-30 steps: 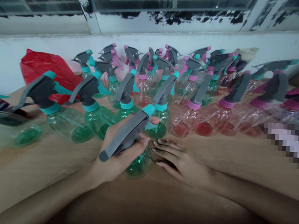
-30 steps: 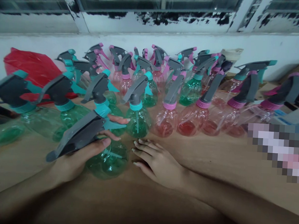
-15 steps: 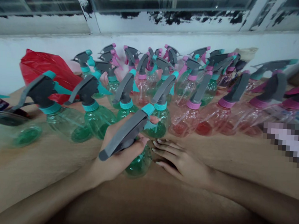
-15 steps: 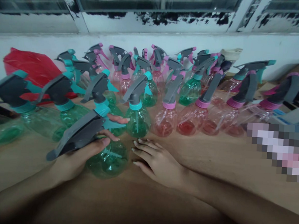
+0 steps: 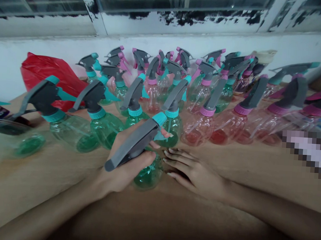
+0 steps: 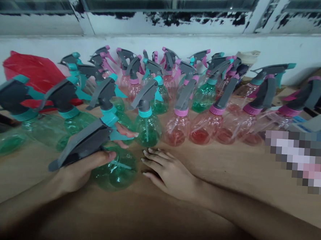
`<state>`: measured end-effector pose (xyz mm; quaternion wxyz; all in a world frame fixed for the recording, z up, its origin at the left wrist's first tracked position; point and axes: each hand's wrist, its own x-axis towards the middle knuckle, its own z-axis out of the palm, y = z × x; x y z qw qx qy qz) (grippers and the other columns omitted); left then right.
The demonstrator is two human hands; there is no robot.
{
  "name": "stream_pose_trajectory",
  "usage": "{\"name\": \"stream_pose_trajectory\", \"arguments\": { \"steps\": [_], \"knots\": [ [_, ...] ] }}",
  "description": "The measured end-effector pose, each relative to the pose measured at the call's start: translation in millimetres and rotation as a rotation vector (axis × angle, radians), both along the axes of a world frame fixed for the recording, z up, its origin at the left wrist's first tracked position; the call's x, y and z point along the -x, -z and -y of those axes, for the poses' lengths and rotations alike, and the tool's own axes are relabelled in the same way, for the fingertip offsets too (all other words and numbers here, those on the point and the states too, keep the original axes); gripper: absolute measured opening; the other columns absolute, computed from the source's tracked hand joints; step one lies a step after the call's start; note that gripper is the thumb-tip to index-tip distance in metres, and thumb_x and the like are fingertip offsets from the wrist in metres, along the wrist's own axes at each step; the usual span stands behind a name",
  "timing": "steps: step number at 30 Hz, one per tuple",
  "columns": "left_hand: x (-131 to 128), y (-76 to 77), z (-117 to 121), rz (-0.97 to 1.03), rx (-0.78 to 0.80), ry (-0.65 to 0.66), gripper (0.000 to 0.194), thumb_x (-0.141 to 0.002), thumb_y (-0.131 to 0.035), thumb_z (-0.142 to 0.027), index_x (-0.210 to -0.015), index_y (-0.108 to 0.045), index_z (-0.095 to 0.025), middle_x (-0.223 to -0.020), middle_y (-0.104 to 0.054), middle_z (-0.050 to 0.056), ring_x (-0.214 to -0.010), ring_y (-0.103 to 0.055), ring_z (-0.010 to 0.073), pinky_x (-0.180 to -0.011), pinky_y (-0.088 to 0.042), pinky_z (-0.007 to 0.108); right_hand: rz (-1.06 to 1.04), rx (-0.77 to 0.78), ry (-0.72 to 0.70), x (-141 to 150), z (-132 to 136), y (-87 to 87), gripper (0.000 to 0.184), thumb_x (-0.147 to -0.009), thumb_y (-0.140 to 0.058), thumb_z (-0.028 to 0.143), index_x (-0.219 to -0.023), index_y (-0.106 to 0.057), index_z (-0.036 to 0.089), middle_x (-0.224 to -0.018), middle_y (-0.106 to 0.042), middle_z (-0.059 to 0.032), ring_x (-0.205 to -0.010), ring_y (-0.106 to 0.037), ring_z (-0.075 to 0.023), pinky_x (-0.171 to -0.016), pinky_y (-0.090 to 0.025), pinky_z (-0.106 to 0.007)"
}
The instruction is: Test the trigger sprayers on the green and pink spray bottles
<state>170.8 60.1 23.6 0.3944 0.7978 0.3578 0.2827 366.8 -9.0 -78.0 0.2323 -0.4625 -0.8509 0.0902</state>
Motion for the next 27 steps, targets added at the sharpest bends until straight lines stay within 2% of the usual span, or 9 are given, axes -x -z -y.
{"name": "stream_pose_trajectory", "arguments": {
  "steps": [5, 13, 20, 24, 27],
  "knots": [
    [1.9, 1.6, 0.9, 0.021, -0.019, -0.060, 0.012, -0.067, -0.052, -0.024, -0.062, -0.063, -0.024, -0.075, -0.066, 0.000, -0.062, -0.060, 0.0183, -0.060, -0.051, 0.033, -0.010, -0.008, -0.005, 0.1, -0.3, 1.0, 0.039, -0.091, -0.044, 0.030, -0.128, -0.047, 0.017, -0.132, -0.051, -0.0056, -0.128, -0.038, -0.0189, -0.107, -0.033, -0.042],
    [2.8, 2.9, 1.5, 0.005, 0.010, -0.054, 0.013, -0.071, -0.053, -0.026, -0.061, -0.062, -0.024, -0.067, -0.062, 0.000, -0.061, -0.056, 0.0170, -0.060, -0.050, 0.031, -0.013, -0.025, 0.003, 0.3, 0.1, 1.4, 0.039, -0.091, -0.044, 0.030, -0.128, -0.047, 0.018, -0.132, -0.051, -0.0058, -0.127, -0.039, -0.0192, -0.107, -0.033, -0.042],
    [2.1, 1.1, 0.7, -0.025, 0.061, 0.020, 0.015, -0.073, -0.052, -0.024, -0.064, -0.063, -0.027, -0.058, -0.064, -0.002, -0.078, -0.065, 0.0226, -0.071, -0.053, 0.035, -0.003, -0.027, -0.002, 0.2, -0.1, 1.3, 0.039, -0.091, -0.044, 0.030, -0.128, -0.047, 0.016, -0.132, -0.051, -0.0059, -0.128, -0.038, -0.0186, -0.107, -0.032, -0.041],
    [-6.3, -5.6, 6.0, 0.001, -0.014, 0.011, 0.018, -0.071, -0.049, -0.020, -0.069, -0.065, -0.028, -0.058, -0.066, -0.003, -0.088, -0.066, 0.0239, -0.078, -0.052, 0.037, 0.002, -0.027, -0.001, 0.4, 0.0, -0.2, 0.039, -0.092, -0.043, 0.030, -0.127, -0.048, 0.016, -0.132, -0.051, -0.0062, -0.128, -0.038, -0.0184, -0.107, -0.032, -0.040],
    [-9.9, -7.8, 9.0, 0.042, -0.045, 0.012, 0.023, -0.069, -0.047, -0.014, -0.073, -0.065, -0.029, -0.062, -0.067, -0.003, -0.091, -0.065, 0.0227, -0.075, -0.053, 0.034, -0.003, -0.024, -0.003, 0.5, 0.1, -0.8, 0.038, -0.091, -0.044, 0.030, -0.126, -0.049, 0.017, -0.131, -0.052, -0.0061, -0.128, -0.038, -0.0185, -0.107, -0.033, -0.041]
  ]
}}
